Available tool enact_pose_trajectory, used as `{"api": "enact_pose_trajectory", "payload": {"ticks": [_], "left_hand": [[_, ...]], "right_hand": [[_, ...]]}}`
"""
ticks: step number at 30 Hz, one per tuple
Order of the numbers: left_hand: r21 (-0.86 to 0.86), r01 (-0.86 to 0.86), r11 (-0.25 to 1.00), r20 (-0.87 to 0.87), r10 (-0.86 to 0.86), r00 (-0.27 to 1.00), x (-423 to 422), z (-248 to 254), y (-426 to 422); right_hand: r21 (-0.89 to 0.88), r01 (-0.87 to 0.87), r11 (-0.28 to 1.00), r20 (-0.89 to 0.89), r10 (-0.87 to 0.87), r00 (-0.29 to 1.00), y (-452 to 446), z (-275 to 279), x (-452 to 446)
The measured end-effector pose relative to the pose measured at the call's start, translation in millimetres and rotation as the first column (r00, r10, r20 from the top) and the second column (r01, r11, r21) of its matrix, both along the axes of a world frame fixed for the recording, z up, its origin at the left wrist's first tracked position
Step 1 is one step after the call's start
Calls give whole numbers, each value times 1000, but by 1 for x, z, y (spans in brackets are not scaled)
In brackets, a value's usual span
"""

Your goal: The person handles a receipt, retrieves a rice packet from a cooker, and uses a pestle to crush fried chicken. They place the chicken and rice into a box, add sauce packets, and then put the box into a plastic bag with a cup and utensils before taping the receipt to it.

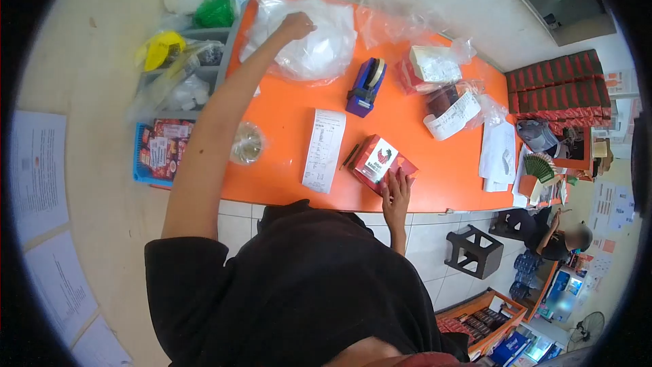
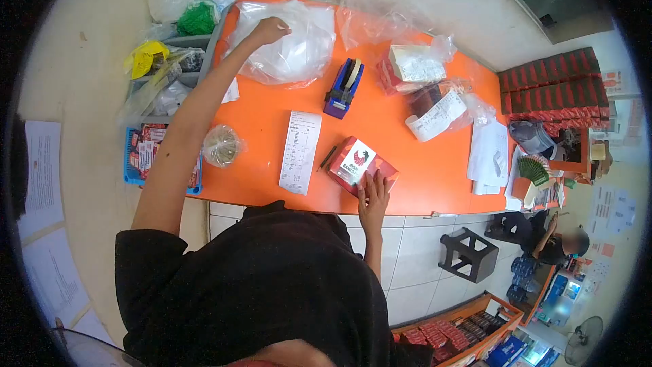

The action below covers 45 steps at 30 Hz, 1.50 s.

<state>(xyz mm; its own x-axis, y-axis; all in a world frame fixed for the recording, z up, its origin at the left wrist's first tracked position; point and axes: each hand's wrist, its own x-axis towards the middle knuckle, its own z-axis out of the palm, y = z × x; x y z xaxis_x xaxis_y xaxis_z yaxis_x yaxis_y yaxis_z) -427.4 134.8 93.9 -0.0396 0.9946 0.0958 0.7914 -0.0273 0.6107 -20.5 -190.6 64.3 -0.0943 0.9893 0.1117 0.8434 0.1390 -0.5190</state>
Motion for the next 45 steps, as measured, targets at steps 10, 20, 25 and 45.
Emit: {"api": "enact_pose_trajectory", "payload": {"ticks": [10, 20, 25, 45], "left_hand": [[170, -445, 879, 132, 427, 895, 20, 13, -45], [-53, -505, 861, 609, 429, 667, 12, 24, -20], [165, -504, 848, 854, 133, 503, 31, 92, -46], [397, 91, 913, -625, 197, 755, 61, -63, -95]], "right_hand": [[59, -192, 980, -552, 192, 812, 94, 133, -79], [383, -340, 859, -200, 436, 878, 300, 62, -273], [329, -515, 791, 61, 527, 848, 371, 82, -300], [-240, -693, 680, -219, 658, 721, 296, 63, -174]]}}
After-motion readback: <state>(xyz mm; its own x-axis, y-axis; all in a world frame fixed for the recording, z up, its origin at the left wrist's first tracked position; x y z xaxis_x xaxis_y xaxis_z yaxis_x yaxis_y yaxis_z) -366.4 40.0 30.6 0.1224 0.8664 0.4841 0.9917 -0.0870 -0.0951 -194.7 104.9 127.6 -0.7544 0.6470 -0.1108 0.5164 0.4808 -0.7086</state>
